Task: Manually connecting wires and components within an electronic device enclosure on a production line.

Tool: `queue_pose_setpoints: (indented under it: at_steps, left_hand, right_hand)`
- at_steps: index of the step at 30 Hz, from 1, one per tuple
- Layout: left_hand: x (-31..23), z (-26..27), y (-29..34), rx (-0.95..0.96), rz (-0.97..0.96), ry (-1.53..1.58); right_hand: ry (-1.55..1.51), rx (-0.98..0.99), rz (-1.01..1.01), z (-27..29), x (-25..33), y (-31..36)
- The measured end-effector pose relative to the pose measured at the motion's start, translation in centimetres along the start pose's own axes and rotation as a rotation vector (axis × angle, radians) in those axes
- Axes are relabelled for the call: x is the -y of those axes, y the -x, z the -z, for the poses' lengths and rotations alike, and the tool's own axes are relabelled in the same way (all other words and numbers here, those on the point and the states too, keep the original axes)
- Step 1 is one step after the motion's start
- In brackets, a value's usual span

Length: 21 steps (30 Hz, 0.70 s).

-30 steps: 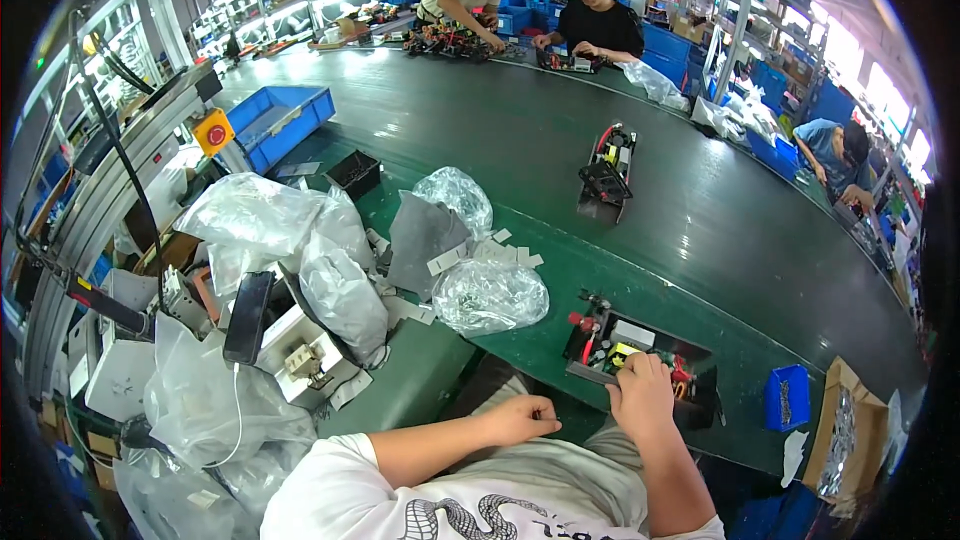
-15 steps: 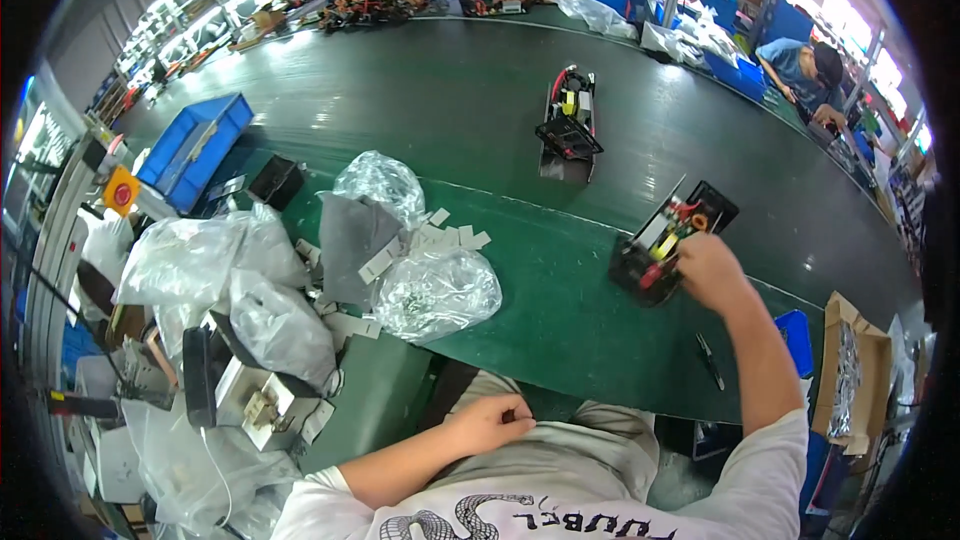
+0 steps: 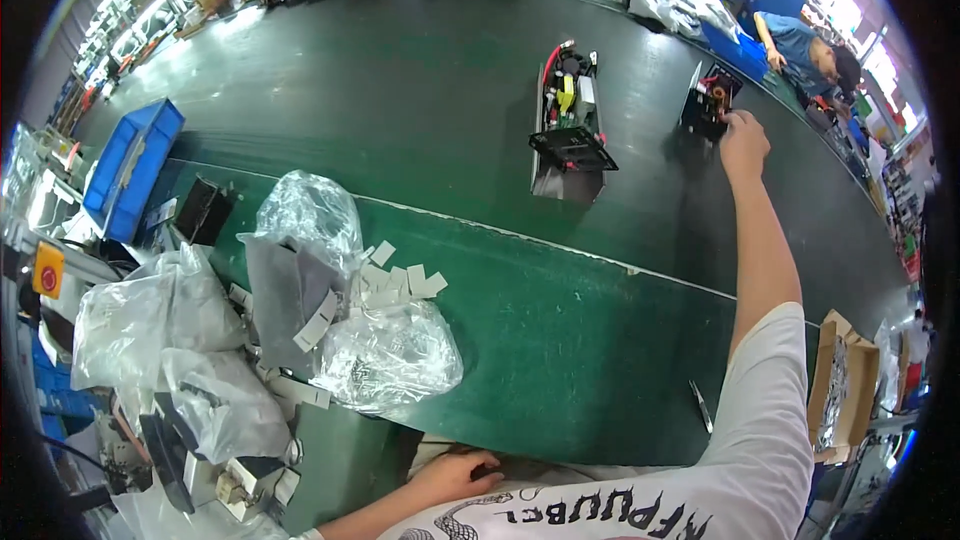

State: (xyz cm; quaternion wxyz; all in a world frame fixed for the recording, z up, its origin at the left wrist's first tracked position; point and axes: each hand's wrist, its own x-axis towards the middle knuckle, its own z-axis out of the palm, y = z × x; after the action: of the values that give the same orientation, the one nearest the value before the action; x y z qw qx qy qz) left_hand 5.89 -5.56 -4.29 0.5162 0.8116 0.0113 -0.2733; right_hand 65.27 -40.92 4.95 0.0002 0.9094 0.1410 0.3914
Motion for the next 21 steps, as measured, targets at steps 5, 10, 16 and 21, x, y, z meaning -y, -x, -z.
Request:
queue_pose_setpoints:
  at_steps: [5, 10, 16, 21]
  left_hand:
    - [0.3, 0.4, -1.4, 0.078, 0.067, 0.051]
    - [-0.5, 1.4, -1.5, 0.005, 0.103, 0.015]
    - [0.1, 0.7, -1.5, -0.009, 0.075, 0.023]
    - [-0.6, -0.3, 0.3, -0.069, 0.047, 0.008]
  right_hand:
    - [-0.88, 0.758, -0.407, -1.3, 12.3, -3.3]
    - [-0.733, 0.954, 0.063, -5.5, 17.0, -2.8]
    - [-0.438, 0.873, 0.11, -8.1, 13.6, -2.2]
    - [-0.567, 0.721, 0.176, 2.2, 15.7, 0.2]
